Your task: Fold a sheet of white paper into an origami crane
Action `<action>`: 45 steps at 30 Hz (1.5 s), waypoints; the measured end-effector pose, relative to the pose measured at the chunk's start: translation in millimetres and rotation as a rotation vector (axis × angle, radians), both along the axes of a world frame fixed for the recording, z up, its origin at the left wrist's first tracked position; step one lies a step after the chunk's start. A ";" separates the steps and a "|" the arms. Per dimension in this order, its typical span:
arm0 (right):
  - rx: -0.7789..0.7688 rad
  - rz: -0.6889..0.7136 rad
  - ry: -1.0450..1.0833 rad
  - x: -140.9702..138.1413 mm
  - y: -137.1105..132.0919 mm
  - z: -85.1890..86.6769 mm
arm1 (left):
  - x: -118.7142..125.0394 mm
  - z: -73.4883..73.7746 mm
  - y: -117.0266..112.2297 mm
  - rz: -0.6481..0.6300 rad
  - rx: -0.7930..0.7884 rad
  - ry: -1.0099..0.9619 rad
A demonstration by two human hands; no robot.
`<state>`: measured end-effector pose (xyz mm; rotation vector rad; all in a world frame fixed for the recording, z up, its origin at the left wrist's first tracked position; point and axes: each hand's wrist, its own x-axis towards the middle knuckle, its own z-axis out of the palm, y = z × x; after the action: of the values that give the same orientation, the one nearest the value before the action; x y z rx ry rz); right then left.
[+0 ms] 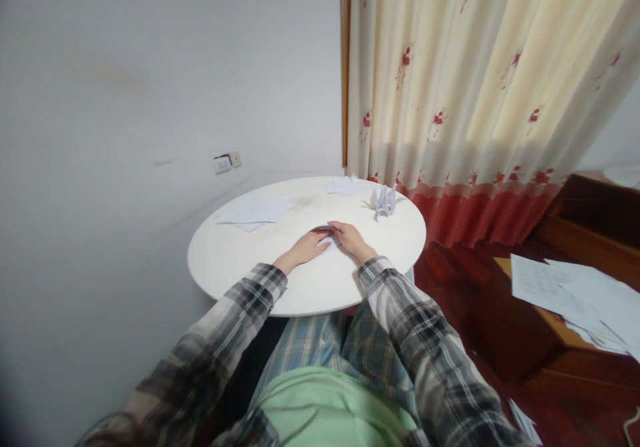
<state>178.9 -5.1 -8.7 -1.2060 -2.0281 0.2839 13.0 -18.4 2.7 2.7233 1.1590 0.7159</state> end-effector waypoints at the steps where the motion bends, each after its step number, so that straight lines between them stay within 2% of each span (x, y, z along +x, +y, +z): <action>1: 0.005 0.000 0.003 -0.3 -0.9 1.1 | 0.5 0.8 -0.5 0.007 0.003 0.009; 8: 0.022 0.014 0.008 -0.8 -1.3 3.9 | 1.7 0.2 1.3 0.086 0.053 0.052; 19: 0.017 -0.029 -0.010 -1.3 0.6 2.7 | 0.1 -3.1 2.4 0.121 0.186 0.173; 32: 0.048 -0.292 0.039 1.2 -3.7 5.5 | -2.5 -3.6 3.7 0.257 0.213 0.205; 45: 0.020 -0.274 0.038 0.5 -7.1 6.7 | -3.6 -3.4 1.9 0.224 0.244 0.246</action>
<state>179.4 -12.2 -2.0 -1.4352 -1.8017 0.1506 9.4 -16.5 -0.7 2.9813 1.5444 0.5928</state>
